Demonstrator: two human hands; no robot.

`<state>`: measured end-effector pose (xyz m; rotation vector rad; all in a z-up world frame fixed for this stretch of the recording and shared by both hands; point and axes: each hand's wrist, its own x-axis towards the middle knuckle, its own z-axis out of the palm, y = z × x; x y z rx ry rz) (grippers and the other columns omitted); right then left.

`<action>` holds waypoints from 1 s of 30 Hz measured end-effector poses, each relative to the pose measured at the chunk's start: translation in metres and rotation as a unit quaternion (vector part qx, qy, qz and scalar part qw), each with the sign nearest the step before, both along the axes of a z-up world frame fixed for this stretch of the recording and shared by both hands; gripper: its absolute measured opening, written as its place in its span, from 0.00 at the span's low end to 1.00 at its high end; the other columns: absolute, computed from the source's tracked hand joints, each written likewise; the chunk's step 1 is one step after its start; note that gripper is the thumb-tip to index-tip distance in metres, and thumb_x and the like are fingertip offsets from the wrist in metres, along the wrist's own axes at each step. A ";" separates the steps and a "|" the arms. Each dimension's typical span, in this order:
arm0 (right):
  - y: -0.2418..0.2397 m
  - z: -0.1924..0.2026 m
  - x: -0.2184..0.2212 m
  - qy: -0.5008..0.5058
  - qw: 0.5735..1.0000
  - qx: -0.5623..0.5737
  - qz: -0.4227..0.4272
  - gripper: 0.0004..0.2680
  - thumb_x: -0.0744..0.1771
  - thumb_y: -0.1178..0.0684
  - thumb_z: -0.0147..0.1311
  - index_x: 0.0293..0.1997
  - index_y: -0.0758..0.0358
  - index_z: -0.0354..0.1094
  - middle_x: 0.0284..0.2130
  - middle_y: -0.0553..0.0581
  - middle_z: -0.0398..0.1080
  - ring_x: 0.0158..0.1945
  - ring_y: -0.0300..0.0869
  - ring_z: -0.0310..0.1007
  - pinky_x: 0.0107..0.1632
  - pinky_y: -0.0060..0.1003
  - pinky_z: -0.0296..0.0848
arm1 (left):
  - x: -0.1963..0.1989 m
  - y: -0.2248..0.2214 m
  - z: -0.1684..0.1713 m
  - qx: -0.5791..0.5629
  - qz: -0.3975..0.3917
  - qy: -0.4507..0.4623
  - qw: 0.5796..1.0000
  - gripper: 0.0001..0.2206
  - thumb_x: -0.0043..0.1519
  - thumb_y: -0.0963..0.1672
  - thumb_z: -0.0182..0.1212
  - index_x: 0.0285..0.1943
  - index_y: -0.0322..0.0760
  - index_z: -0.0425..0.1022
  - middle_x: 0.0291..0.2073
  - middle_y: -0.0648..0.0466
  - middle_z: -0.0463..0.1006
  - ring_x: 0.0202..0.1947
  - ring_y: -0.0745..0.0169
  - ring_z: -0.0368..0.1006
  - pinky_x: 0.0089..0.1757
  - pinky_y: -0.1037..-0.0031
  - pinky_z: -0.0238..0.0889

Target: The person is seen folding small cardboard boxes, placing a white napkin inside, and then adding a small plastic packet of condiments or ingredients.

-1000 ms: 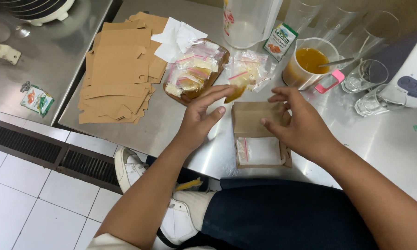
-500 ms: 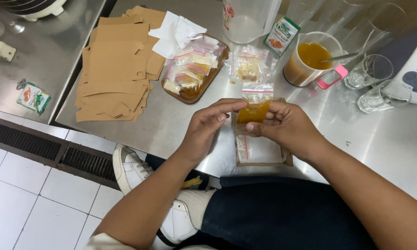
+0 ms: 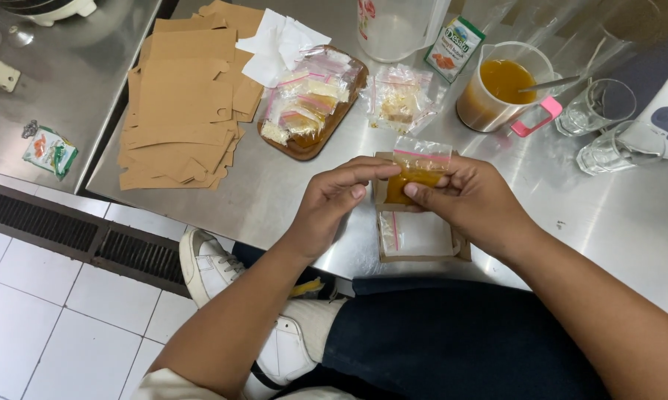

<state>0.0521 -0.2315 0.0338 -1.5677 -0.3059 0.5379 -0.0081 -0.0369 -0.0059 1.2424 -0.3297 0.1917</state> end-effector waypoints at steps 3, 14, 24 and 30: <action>-0.005 0.013 0.004 -0.032 0.999 0.005 -0.003 0.13 0.65 0.63 0.59 0.57 0.72 0.71 0.39 0.64 0.78 0.42 0.40 0.80 0.46 0.36 0.81 | -0.003 -0.002 0.008 0.019 -0.013 -0.002 1.000 0.22 0.67 0.50 0.53 0.58 0.27 0.78 0.54 0.41 0.79 0.57 0.56 0.70 0.58 0.68 0.58; -0.040 0.057 0.003 -0.267 0.911 -0.288 0.127 0.08 0.64 0.58 0.62 0.46 0.55 0.80 0.41 0.47 0.82 0.46 0.35 0.79 0.51 0.31 0.73 | -0.006 0.007 0.008 0.190 -0.092 -0.052 0.976 0.23 0.73 0.56 0.41 0.53 0.41 0.78 0.54 0.48 0.79 0.59 0.54 0.74 0.62 0.63 0.62; -0.039 0.043 -0.011 -0.355 0.846 -0.315 0.245 0.14 0.65 0.63 0.50 0.46 0.44 0.78 0.40 0.36 0.79 0.45 0.35 0.77 0.54 0.39 0.55 | -0.001 0.032 0.022 0.460 -0.085 0.053 0.882 0.11 0.66 0.39 0.52 0.57 0.43 0.66 0.17 0.61 0.62 0.18 0.66 0.59 0.27 0.72 0.54; -0.042 0.028 -0.008 -0.409 0.797 -0.369 0.249 0.07 0.62 0.59 0.56 0.34 0.46 0.76 0.29 0.34 0.74 0.43 0.39 0.71 0.57 0.43 0.56 | -0.002 0.031 0.025 0.524 -0.136 0.077 0.837 0.12 0.63 0.40 0.49 0.51 0.50 0.75 0.15 0.59 0.67 0.18 0.63 0.64 0.27 0.69 0.55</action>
